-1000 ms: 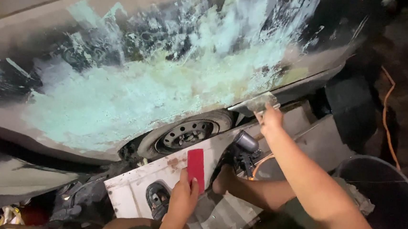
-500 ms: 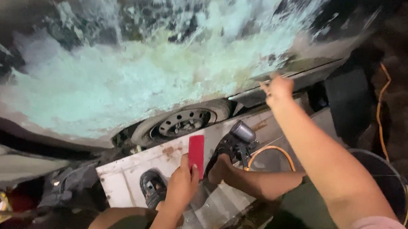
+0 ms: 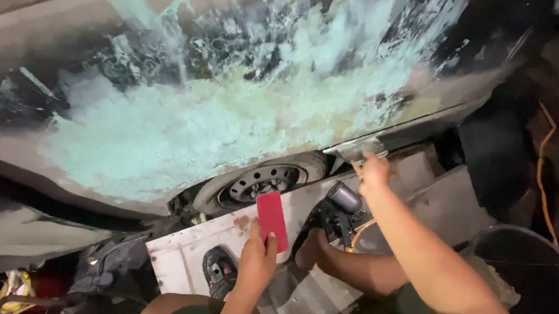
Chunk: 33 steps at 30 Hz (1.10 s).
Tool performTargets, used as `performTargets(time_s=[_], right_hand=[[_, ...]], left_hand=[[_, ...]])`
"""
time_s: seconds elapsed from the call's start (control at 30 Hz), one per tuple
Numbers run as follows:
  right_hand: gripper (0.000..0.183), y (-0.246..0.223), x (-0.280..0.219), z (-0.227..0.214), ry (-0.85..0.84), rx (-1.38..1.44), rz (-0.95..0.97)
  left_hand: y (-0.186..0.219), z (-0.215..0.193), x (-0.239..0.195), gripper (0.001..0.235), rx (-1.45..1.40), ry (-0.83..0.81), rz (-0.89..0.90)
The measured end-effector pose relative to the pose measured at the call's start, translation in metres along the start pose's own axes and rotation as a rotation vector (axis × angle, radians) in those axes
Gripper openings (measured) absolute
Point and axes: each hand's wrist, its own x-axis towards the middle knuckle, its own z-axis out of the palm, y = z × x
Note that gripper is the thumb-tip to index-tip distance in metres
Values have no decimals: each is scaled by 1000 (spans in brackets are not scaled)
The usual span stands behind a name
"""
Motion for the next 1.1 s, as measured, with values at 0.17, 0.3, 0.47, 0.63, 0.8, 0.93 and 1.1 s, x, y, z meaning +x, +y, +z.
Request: performTargets(time_s=[0.17,0.3,0.47,0.63,0.8,0.93,1.1], right_hand=[[52,36,-15,20,-45,10,59],[41,31,-38,47,-45,137,89],[60,27,2,65,-73,239,106],[39,11,-36,22,-83,224,42],[42,36,-16,11,-4,84,76],[35,39,-17,27,-6,-3,56],[28,28,-14,46,4,54,22]], left_hand=[[19,-9,-15,30,-54,-10,-31],[4,-4,-10,22,-38,-15,-19],[3,-10,-10,17,-51,16,-41],[-3,-12,-11,16,-94,44,-19],[3,-15,-11,17,-110,37,27],[13,-14,-13,17,-107,26,-19],[4,-7,-10,18,-89,34,9]])
